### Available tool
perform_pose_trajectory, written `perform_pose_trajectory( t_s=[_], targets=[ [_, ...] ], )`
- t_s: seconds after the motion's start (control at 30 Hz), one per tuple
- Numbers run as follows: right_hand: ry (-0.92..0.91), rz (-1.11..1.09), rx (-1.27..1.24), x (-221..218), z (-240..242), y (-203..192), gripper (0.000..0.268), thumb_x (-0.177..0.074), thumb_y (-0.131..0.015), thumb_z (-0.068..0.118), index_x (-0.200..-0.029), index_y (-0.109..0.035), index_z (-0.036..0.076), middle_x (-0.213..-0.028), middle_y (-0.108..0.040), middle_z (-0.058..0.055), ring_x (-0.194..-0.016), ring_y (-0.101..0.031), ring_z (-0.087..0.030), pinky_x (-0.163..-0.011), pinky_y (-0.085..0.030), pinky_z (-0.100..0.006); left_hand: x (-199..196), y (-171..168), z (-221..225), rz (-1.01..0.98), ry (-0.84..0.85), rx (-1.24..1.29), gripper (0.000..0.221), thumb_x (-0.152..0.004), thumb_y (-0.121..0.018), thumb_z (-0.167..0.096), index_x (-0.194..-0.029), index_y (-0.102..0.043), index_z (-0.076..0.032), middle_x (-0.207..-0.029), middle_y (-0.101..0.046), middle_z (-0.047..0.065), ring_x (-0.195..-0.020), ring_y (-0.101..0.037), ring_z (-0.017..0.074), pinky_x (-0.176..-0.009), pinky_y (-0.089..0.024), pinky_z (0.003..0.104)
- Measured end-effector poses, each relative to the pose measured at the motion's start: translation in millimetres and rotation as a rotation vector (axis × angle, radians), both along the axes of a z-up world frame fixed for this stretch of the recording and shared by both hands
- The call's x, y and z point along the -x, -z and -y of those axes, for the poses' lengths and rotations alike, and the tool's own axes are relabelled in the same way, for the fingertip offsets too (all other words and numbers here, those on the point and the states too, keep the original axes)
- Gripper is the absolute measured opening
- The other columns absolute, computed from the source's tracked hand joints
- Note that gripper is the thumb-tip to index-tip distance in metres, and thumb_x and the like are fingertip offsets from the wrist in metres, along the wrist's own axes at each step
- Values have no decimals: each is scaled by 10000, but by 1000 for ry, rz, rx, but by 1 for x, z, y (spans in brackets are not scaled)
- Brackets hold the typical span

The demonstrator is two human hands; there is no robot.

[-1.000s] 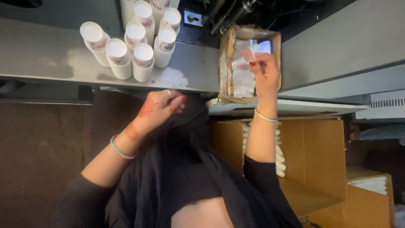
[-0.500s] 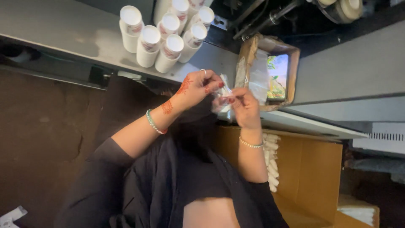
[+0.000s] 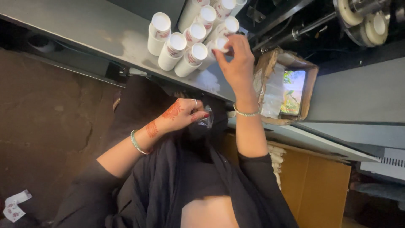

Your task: Manually sleeve and package manufactured paper cups.

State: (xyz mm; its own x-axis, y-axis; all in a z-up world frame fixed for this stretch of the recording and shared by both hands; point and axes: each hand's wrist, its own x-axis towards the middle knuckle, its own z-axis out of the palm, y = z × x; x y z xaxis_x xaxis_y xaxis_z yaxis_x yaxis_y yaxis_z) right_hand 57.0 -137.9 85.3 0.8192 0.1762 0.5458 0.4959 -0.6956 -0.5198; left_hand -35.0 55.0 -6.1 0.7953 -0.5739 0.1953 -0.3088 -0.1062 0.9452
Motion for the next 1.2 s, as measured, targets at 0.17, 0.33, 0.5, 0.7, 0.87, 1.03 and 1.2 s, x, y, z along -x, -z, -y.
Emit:
perform_pose_trajectory(
  t_s=[0.17,0.33,0.5,0.7,0.87,1.03,1.2],
  targets=[
    [-184,-244,-203,37,2,-12,288,-888,-824,-59,-1058,-602,9,-1204,-639,-96,-1114,-698,-200,-929,-651,-325,2,8,-5,131,3,-28,252,-963,-691,-237,-856,-651,-12,-811,-667,166,-776,-666,347,-686,-515,428],
    [-82,11,42,72,12,-28,350,-796,-855,-103,-1069,-671,14,-1342,-639,-130,-1272,-628,-251,-1052,-554,-387,10,-13,1,370,30,54,169,-956,-648,-142,-1052,-697,-11,-918,-694,169,-865,-685,366,-746,-541,424],
    [-555,-515,-691,111,5,-8,279,-938,-578,-94,-1201,-610,-7,-1395,-601,-115,-1310,-585,-214,-1141,-511,-347,17,-42,10,-99,-177,258,267,-1010,-638,-75,-1267,-701,-105,-890,-759,99,-660,-737,237,-617,-587,312],
    [-557,-421,-981,146,-3,-3,72,-1003,-604,17,-1042,-664,24,-1108,-705,-136,-873,-679,-161,-786,-571,-287,2,-46,6,583,-516,142,185,-964,-659,-81,-1128,-745,-95,-937,-722,99,-940,-676,310,-863,-537,381],
    [-391,-603,-838,140,22,12,178,-1060,-640,158,-993,-673,-3,-922,-658,-97,-766,-593,-167,-689,-479,-257,3,-35,-6,8,-28,458,136,-1011,-686,-183,-987,-726,-55,-965,-696,120,-902,-655,286,-869,-498,348],
    [-339,-242,-418,140,3,3,132,-1000,-722,98,-961,-659,-11,-880,-577,-75,-740,-502,-134,-659,-382,-246,20,-45,4,-426,84,323,331,-1072,-623,-223,-820,-683,-18,-812,-657,155,-799,-603,313,-735,-504,370],
    [-82,-216,-270,117,5,61,125,-1007,-719,90,-940,-665,0,-812,-600,-33,-713,-522,-114,-663,-435,-241,25,-61,6,686,-158,83,150,-830,-704,-118,-832,-587,-26,-862,-596,146,-842,-627,361,-772,-527,422]
  ],
)
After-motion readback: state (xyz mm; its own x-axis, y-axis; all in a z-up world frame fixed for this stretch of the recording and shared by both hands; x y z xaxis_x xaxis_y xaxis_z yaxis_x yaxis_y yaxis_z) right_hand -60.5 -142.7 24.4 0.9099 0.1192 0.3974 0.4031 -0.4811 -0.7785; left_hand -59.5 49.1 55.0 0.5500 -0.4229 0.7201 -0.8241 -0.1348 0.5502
